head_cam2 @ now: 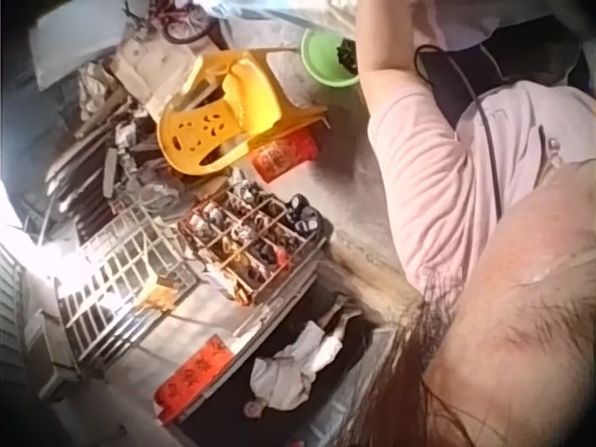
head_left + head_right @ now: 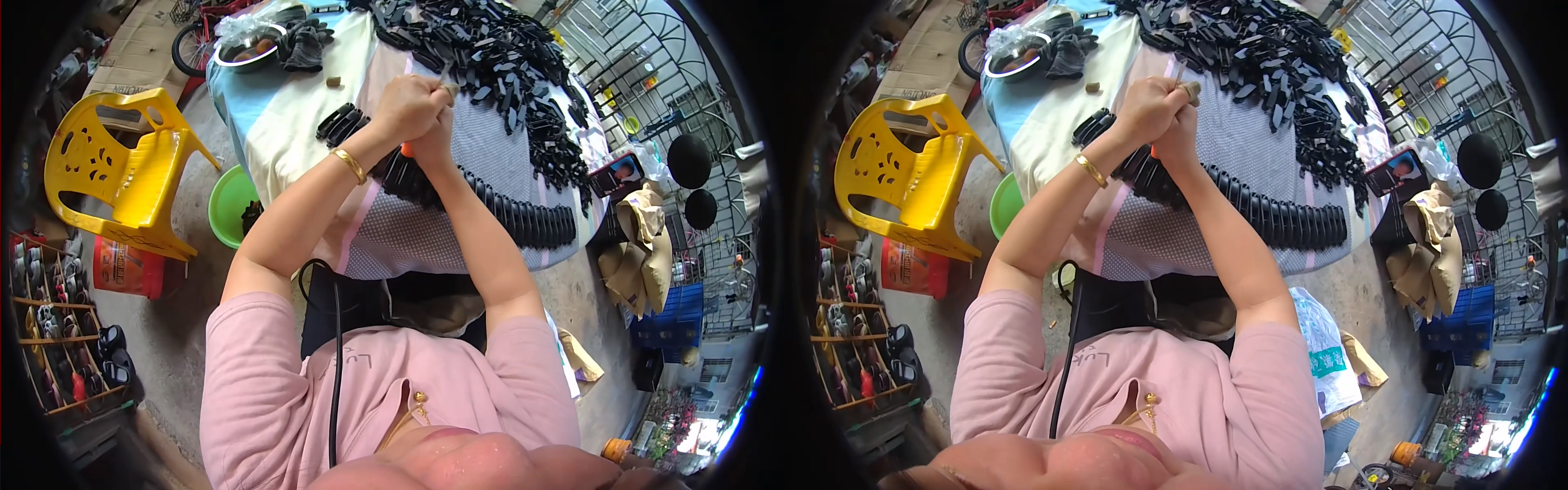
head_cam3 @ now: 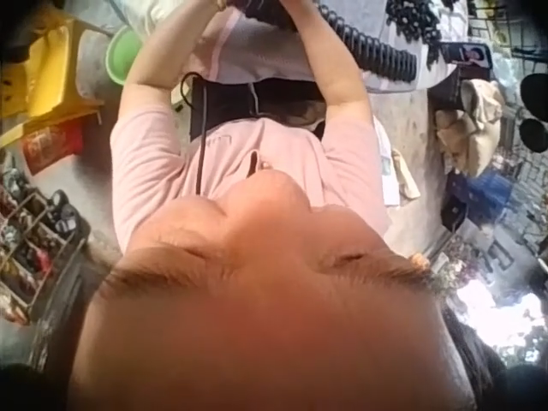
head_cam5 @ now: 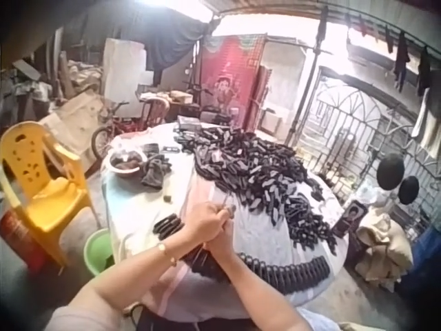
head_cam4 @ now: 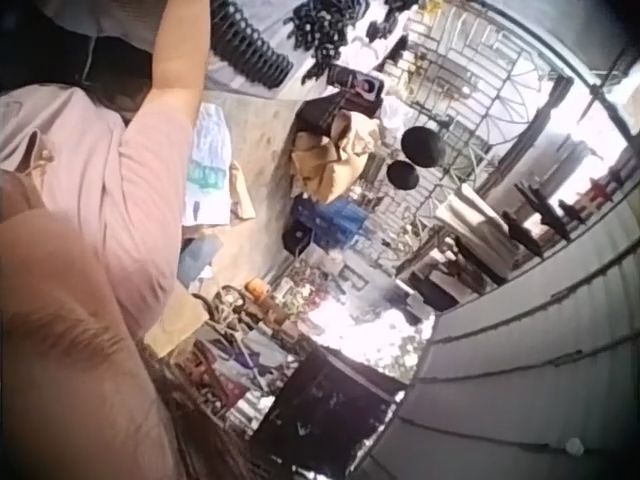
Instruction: Assembling small black plastic components by fitting them together manually.
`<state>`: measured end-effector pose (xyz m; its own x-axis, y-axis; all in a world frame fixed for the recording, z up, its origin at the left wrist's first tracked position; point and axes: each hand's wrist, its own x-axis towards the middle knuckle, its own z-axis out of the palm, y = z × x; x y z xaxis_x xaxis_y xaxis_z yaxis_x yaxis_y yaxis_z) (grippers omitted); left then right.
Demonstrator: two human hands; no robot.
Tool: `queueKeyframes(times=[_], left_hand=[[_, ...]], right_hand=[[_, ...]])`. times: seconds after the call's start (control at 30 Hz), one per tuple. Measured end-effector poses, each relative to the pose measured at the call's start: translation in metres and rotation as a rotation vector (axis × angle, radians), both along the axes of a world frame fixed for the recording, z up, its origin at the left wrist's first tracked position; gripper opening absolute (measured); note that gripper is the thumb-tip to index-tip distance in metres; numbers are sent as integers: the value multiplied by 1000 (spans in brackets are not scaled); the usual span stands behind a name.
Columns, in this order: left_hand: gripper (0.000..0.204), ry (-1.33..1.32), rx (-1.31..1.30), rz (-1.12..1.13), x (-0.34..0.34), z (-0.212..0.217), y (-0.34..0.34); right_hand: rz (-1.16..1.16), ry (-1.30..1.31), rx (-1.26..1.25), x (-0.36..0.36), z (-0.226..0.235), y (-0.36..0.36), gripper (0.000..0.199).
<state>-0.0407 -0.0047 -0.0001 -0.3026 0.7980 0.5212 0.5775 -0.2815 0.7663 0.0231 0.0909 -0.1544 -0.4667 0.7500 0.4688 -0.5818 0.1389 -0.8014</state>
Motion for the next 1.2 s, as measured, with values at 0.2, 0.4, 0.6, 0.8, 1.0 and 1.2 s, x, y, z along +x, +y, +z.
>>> queueKeyframes(times=[0.2, 0.4, 0.6, 0.8, 1.0, 1.2], left_hand=[[30, -73, -47, 11, -24, -12, -2], [30, -63, -1, 11, -25, -12, -1], [30, -29, -122, 54, -26, -2, 1], [28, -25, -89, 25, -34, 5, 2], [28, -238, 40, -36, -52, -13, 5], [26, -108, -39, 23, -55, -15, 1]], right_hand=[[-68, -297, 162, -7, 118, -65, 14], [-155, -177, 60, -21, 99, -58, 25], [34, -94, -105, -23, 81, -46, 12], [-82, -154, 38, -28, 121, -64, 22], [-97, -238, 125, -47, 98, -44, 13], [-82, -165, 86, -48, 102, -63, 17]])
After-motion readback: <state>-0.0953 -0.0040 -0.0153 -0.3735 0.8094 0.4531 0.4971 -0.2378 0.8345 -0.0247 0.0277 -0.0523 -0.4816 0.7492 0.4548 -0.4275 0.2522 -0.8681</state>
